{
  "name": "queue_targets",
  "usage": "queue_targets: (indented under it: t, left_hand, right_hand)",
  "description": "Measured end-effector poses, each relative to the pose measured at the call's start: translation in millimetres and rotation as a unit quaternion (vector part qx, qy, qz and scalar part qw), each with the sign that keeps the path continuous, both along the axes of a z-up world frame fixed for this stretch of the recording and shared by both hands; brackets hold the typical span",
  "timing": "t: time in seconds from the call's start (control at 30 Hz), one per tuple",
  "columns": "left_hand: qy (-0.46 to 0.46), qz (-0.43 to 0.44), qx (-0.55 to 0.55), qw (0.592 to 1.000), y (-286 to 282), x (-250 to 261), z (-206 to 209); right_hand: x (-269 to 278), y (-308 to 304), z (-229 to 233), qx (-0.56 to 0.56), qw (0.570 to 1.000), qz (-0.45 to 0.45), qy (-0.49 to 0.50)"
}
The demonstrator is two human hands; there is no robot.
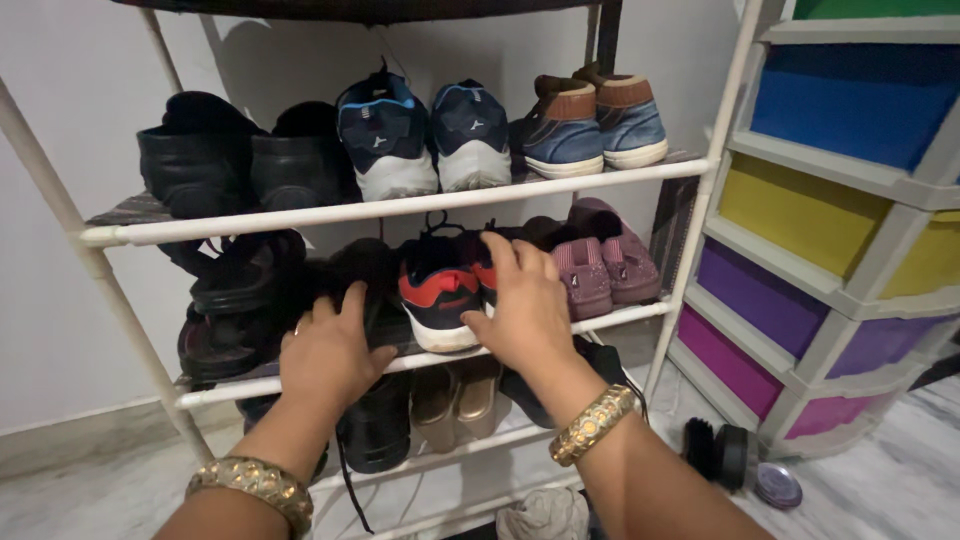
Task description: The person removes several pairs of shoes from a white multi-tier shoe rack, including pink slippers, black sandals, and black sneakers. They place the shoes back on the rack in a different arrangement and wipe the rack surface with a cloth.
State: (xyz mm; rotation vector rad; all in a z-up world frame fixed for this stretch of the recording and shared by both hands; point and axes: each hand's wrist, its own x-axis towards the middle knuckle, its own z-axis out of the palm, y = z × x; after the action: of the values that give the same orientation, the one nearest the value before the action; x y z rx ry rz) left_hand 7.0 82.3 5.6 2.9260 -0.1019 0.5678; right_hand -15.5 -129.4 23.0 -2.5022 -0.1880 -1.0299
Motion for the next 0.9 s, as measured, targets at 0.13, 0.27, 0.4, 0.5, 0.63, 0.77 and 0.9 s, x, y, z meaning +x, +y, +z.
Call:
queue_targets:
  t: [0.13,0.27,0.4,0.5,0.63,0.77,0.9]
  left_hand:
    - [-0.013,0.028,0.008,0.999,-4.7,1.9,-10.7]
    - [0.019,0.076,-0.028,0.997,-6.3,3.2,-5.4]
    - [0.070,0.050,-0.046,0.995,2.8,3.6,-1.0]
    - [0.047,0.027,-0.033,0.998,10.5,4.6,-5.2]
    - [0.027,0.023,-0.024,0.999,16.2,7.5,-14.7]
    - [-0.008,0.075,0.007,0.997,25.0,5.1,-16.8]
    - [0.009,0.086,0.047,0.995,29.2,2.0,-9.7]
  right_hand:
    - [-3.9,14.1,-0.7,-0.028,0.999,0.010,-0.031]
    - [-3.8,33.4,-2.2,-0.047,0.997,0.032,-0.050]
    - [0.1,50.9,-7.0,-0.082,0.990,0.081,-0.081]
    - [4.5,67.1,-15.3,-0.115,0.983,0.114,-0.084]
    - [8.8,86.3,-30.5,-0.177,0.973,0.148,-0.021]
    - [8.5,90.6,-41.6,-0.246,0.953,0.142,0.105]
    - [10.0,94.0,-43.8,-0.219,0.964,0.142,0.044]
